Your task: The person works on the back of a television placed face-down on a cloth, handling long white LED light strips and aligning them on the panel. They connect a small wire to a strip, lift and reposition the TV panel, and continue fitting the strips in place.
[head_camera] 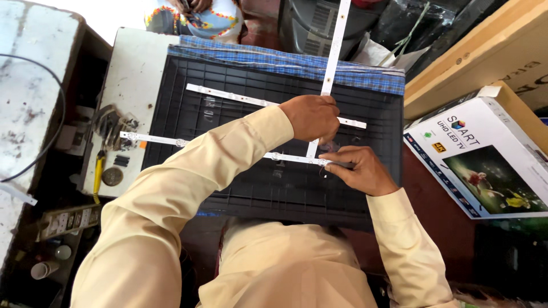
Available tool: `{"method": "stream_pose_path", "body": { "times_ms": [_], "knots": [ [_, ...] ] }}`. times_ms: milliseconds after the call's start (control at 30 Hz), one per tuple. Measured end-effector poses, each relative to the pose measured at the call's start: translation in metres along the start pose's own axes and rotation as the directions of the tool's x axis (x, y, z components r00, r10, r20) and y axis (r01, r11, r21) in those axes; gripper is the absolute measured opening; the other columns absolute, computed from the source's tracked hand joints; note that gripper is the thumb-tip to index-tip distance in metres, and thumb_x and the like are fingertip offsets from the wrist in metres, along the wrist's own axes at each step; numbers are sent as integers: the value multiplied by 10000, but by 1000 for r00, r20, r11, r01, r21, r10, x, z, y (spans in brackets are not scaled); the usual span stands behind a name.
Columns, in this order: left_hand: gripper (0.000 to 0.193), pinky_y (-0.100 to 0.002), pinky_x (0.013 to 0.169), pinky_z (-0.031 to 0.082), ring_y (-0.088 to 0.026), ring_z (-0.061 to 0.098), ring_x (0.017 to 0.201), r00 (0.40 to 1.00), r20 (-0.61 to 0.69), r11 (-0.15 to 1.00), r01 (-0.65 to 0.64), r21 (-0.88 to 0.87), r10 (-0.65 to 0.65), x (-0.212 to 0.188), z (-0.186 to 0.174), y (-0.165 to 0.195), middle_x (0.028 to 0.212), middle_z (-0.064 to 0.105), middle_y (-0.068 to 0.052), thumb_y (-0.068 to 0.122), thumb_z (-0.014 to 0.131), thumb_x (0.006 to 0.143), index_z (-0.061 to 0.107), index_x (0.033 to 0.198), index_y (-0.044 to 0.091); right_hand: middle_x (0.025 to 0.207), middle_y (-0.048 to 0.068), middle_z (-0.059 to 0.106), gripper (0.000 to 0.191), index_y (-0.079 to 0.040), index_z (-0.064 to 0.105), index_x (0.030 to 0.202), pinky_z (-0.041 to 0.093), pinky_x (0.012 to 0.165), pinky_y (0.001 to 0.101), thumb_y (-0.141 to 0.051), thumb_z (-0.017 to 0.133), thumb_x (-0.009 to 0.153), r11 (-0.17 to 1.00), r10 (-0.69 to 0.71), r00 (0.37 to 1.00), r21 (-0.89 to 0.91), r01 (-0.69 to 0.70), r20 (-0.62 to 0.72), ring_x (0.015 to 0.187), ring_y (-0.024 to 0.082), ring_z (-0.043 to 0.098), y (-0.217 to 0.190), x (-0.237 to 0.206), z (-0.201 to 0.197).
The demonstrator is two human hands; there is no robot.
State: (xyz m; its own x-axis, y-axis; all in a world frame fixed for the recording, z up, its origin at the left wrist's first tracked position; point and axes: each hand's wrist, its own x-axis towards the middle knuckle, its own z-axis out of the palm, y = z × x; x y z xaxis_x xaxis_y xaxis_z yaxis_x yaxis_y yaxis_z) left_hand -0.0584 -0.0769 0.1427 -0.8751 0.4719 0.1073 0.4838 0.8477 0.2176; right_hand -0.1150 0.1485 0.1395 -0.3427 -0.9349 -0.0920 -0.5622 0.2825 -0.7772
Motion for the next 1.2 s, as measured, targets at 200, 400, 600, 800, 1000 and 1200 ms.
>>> {"method": "stream_pose_path", "body": {
  "times_ms": [200,400,600,800,1000,1200],
  "knots": [
    [119,-349,905,529,-269,619,1114,999,-21,999,43,-5,-43,-24,-2,3,926,714,-5,167,760,714,805,694,276,811,38,731,254,-84,785,1112,536,654,273,-81,765,858,990,-97,995,102,95,17,709,101,693,-12,5,13],
    [118,-344,912,528,-264,616,1120,997,-35,997,71,36,-70,-43,-6,9,936,716,0,179,761,714,797,669,282,697,51,660,279,-84,800,1101,488,588,289,-81,793,822,999,-40,999,32,39,35,597,120,586,-26,9,23],
    [97,-335,904,528,-259,615,1107,996,-18,994,93,53,-93,-57,-9,14,934,711,7,193,765,682,787,644,280,658,51,633,294,-102,808,1100,461,558,301,-83,800,807,998,-68,997,-3,68,34,569,126,540,-36,10,33],
    [122,-330,893,529,-238,619,1078,995,-68,995,74,66,-70,-69,-6,15,889,707,27,194,759,713,780,647,295,651,41,616,295,-112,805,1103,450,547,299,-83,799,810,996,-86,996,-18,86,37,564,120,532,-38,11,41],
    [115,-320,876,529,-238,615,1100,990,-95,994,108,30,-104,-73,-3,17,907,710,28,199,758,707,779,639,290,646,34,608,288,-105,807,1098,446,562,300,-83,801,811,994,-106,994,-4,106,26,582,130,505,-38,10,46],
    [113,-325,896,525,-246,613,1115,995,-47,993,94,73,-91,-72,-4,18,924,711,17,207,757,728,783,651,286,632,40,591,287,-108,808,1102,442,551,300,-87,801,815,997,-78,996,-9,78,32,572,123,513,-38,10,47]
  ]
}}
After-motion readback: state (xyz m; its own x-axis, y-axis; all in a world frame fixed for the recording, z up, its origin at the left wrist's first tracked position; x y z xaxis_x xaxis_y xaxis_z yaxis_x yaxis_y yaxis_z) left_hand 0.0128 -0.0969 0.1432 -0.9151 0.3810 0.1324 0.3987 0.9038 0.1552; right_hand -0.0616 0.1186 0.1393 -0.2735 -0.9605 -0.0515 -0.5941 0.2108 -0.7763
